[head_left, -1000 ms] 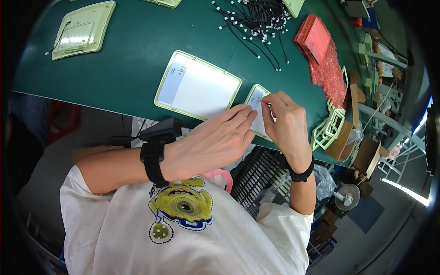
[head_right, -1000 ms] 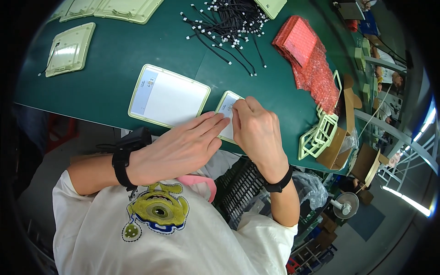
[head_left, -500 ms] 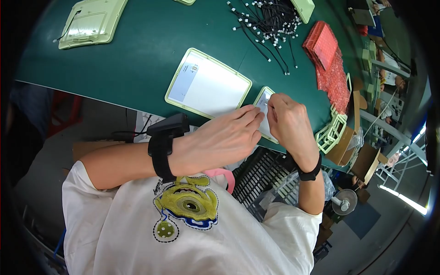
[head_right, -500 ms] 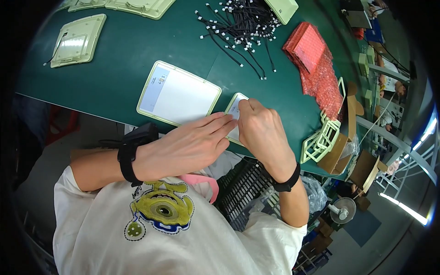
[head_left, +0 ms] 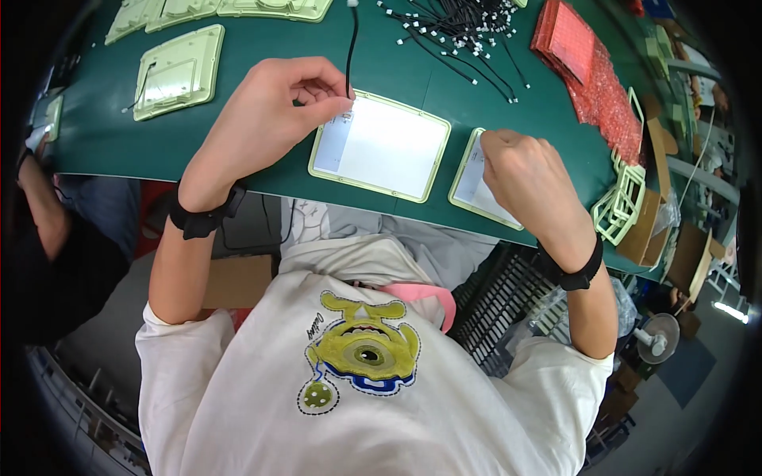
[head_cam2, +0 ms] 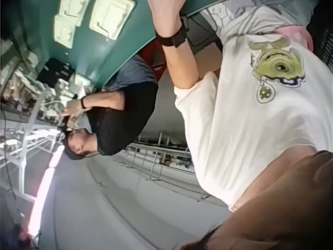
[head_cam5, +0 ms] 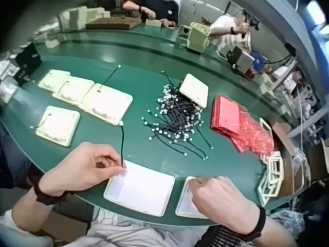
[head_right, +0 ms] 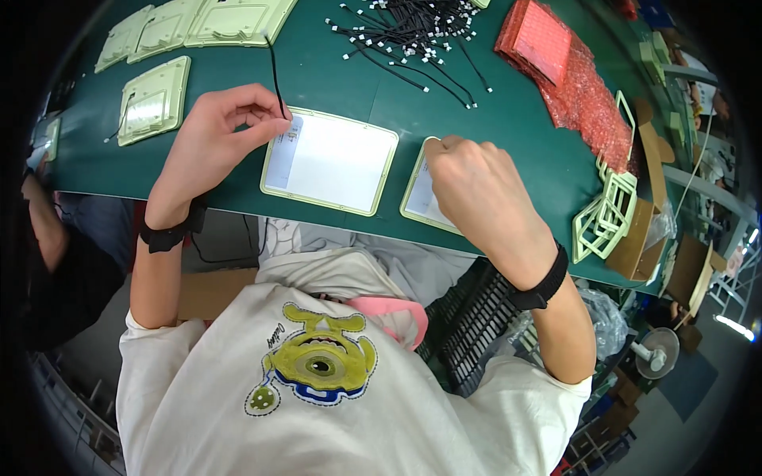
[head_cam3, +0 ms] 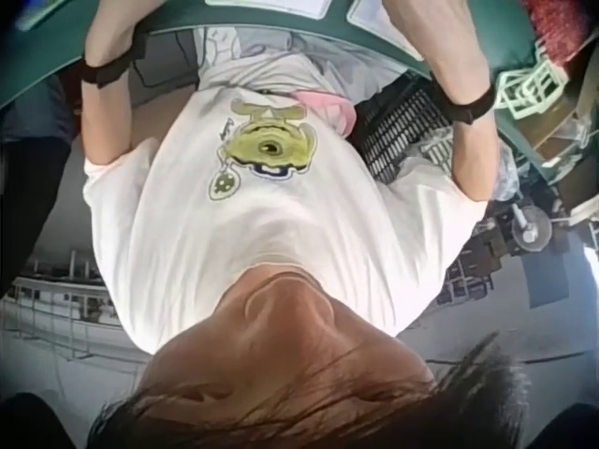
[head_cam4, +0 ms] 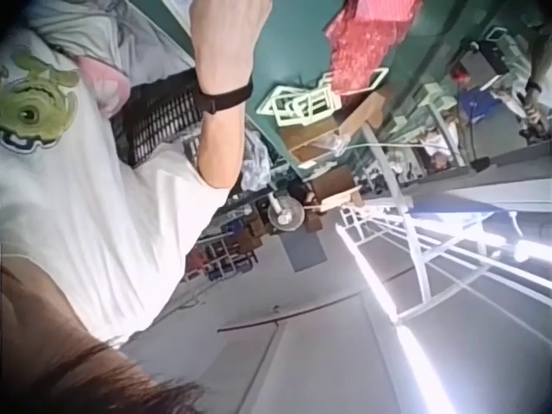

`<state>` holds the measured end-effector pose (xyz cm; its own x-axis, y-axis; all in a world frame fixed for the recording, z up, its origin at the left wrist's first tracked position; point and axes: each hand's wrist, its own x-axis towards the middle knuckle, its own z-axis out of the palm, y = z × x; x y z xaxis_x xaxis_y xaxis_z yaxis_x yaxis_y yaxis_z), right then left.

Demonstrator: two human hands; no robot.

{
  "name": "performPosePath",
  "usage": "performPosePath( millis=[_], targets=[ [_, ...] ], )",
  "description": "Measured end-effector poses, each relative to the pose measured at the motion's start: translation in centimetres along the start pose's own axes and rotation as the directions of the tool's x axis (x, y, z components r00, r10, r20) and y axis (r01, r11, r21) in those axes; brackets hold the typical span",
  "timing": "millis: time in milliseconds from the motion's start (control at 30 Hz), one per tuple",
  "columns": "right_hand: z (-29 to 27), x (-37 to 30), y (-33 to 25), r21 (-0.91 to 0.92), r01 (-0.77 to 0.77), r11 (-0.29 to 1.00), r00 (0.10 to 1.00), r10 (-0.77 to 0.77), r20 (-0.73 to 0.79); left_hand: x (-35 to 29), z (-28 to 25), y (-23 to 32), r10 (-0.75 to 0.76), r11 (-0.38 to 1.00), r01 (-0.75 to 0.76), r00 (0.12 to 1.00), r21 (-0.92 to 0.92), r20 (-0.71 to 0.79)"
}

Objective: The person places white panels into green frames, inserts wires into the frames, and fits green back covers onto the units. They then stack the completed assemblies and retrieve more green frames from a plastic-lined bin.

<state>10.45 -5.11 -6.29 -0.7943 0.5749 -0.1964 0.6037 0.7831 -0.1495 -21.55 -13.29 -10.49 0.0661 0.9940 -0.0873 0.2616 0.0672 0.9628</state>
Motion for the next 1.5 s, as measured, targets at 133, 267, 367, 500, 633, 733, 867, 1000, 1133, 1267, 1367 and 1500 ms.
performPosePath(
  millis=[133,267,367,500,633,733,867,1000,1133,1267,1367,1500],
  targets=[
    [0.2,-0.7,0.0,-0.016,-0.065,0.998,0.994,0.063,-0.086,0.3,0.2,0.3,-0.029,0.987,0.022,0.999,0.158,0.04],
    [0.3,-1.1,0.1,-0.025,-0.08,0.996,0.992,0.077,-0.1,0.3,0.3,0.4,-0.011,0.96,-0.009,0.998,0.278,0.07],
    [0.3,-1.1,0.1,-0.036,-0.076,0.996,0.993,0.072,-0.096,0.4,0.4,0.2,0.06,0.94,-0.082,0.995,0.332,0.074],
    [0.5,-1.3,0.0,-0.052,-0.073,0.996,0.992,0.067,-0.107,0.3,0.5,-0.2,0.083,0.946,-0.098,0.995,0.309,0.062],
    [0.5,-1.6,0.1,-0.042,-0.072,0.997,0.988,0.065,-0.137,0.4,0.9,0.0,0.082,0.932,-0.088,0.996,0.353,0.031],
    [0.6,-1.7,0.2,-0.037,-0.07,0.997,0.987,0.064,-0.145,0.3,0.9,0.2,0.122,0.907,-0.123,0.992,0.403,0.03],
    [0.8,-1.9,0.3,-0.012,-0.095,0.995,0.983,0.091,-0.161,0.2,1.1,0.5,0.164,0.871,-0.16,0.986,0.464,0.033],
    [1.0,-2.0,0.5,-0.031,-0.063,0.998,0.983,0.056,-0.176,0.5,1.1,1.3,0.166,0.827,-0.191,0.981,0.528,0.095],
    [0.9,-1.9,0.6,-0.053,-0.067,0.996,0.987,0.059,-0.147,0.9,0.9,1.9,0.173,0.796,-0.237,0.971,0.557,0.167],
    [1.0,-2.0,0.4,-0.024,-0.089,0.996,0.983,0.084,-0.162,1.1,1.1,2.5,0.135,0.792,-0.217,0.974,0.571,0.184],
    [0.6,-2.0,0.3,0.012,-0.083,0.996,0.986,0.084,-0.145,1.0,1.0,2.7,0.145,0.783,-0.234,0.97,0.576,0.197],
    [0.8,-2.0,0.1,0.043,-0.088,0.995,0.986,0.093,-0.141,0.8,0.7,2.7,0.175,0.731,-0.295,0.953,0.616,0.248]
  ],
)
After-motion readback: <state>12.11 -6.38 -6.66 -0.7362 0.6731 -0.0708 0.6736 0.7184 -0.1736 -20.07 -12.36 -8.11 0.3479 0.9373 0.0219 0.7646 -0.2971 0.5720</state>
